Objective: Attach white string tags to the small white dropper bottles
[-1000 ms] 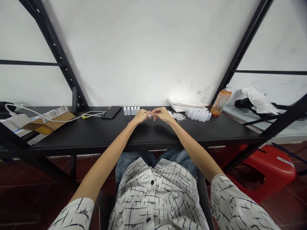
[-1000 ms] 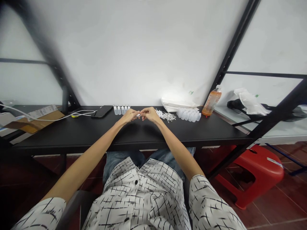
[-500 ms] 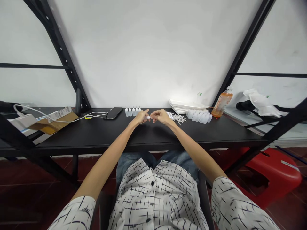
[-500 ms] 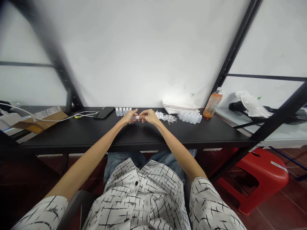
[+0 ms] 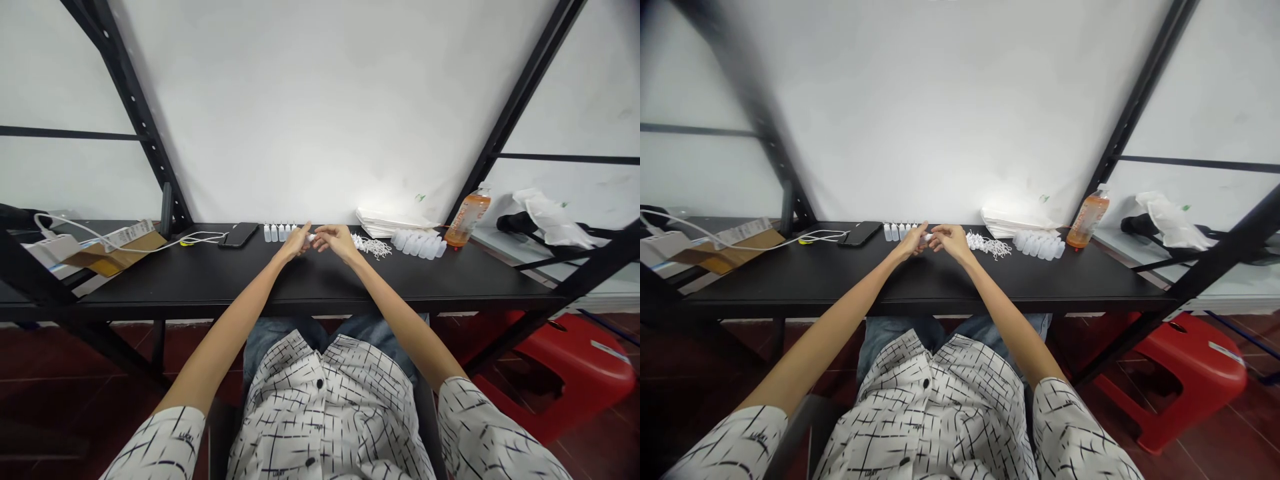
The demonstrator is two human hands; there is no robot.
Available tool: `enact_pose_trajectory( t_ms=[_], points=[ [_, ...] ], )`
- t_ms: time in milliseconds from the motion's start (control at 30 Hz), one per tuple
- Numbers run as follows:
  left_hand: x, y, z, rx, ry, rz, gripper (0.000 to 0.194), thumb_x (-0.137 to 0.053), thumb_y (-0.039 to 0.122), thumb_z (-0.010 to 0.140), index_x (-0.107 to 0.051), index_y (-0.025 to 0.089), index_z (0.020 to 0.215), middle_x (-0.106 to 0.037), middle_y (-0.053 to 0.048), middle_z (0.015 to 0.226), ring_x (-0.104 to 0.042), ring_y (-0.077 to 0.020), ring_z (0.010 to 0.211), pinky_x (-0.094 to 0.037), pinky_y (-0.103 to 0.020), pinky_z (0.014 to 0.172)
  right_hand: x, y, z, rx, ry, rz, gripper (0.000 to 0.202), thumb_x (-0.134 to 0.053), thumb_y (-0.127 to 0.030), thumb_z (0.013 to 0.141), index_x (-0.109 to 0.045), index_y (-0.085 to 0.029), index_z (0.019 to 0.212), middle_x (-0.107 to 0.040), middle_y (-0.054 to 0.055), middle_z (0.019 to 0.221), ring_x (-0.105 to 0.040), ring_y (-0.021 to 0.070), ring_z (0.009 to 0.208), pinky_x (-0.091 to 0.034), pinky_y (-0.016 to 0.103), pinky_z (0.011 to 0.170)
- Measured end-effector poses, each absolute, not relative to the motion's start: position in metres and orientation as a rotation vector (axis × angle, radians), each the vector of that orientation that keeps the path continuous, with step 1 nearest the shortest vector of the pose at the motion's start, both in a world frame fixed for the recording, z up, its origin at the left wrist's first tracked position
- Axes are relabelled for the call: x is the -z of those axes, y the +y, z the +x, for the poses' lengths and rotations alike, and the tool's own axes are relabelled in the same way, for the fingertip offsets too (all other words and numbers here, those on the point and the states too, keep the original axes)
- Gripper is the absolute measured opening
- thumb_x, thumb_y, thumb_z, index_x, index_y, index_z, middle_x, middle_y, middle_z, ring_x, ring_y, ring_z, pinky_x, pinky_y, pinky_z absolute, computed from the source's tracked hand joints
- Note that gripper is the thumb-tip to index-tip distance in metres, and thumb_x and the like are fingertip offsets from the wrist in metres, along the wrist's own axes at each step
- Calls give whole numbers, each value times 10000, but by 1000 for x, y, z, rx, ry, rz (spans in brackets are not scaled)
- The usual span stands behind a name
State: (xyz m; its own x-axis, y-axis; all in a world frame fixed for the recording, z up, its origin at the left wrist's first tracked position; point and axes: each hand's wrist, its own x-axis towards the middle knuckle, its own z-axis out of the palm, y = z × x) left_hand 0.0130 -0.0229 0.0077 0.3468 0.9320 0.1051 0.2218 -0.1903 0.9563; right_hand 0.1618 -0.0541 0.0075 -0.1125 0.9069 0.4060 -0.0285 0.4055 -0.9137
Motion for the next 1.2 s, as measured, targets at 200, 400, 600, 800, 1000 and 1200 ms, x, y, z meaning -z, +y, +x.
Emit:
enact_pose_trajectory(
  t_ms=[200, 400, 600, 800, 1000, 1200],
  points=[
    [-8, -22, 13, -930, 1049, 1645, 672, -299, 679, 905, -551, 141, 590, -309, 29, 435, -253, -61, 353, -137, -199, 392, -6, -51, 164, -883, -1456, -887, 85, -625, -122, 702, -626, -137, 785, -667, 16, 649, -666, 144, 534, -549, 225, 455],
    [-9, -22, 13, -908, 1088, 1683, 690, -268, 686, 905, -566, 141, 606, -297, 30, 438, -258, -67, 363, -166, -213, 405, -5, -50, 165, -809, -1485, -925, 51, -643, -184, 721, -635, -149, 758, -656, 10, 615, -656, 140, 527, -522, 208, 422],
    [-14, -27, 11, -898, 1110, 1722, 704, -241, 706, 901, -560, 150, 609, -291, 32, 427, -261, -72, 360, -172, -218, 408, -3, -50, 164, -811, -1511, -902, 218, -701, -353, 737, -621, -153, 770, -662, 23, 658, -640, 132, 524, -508, 210, 408],
    [-19, -34, 9, -914, 1158, 1722, 717, -227, 748, 879, -528, 165, 591, -310, 30, 407, -262, -68, 338, -190, -225, 402, -1, -53, 159, -719, -1554, -852, 321, -675, -473, 760, -614, -159, 784, -650, 31, 670, -642, 142, 559, -498, 213, 412],
    [-30, -35, 6, -991, 1016, 1774, 779, -91, 723, 899, -593, 157, 716, -493, -20, 481, -398, -87, 357, -242, -224, 402, -15, -42, 155, -633, -1506, -837, 289, -618, -453, 795, -640, -167, 831, -669, 37, 736, -649, 153, 643, -478, 214, 444],
    [-32, -32, -20, -1235, 1474, 2023, 705, -203, 607, 950, -694, 148, 740, -708, -85, 696, -666, -182, 687, -458, -265, 627, -29, -18, 158, -20, -1543, -1118, 174, -507, -267, 862, -656, -179, 850, -699, 70, 946, -663, 186, 829, -509, 324, 789]
  ],
)
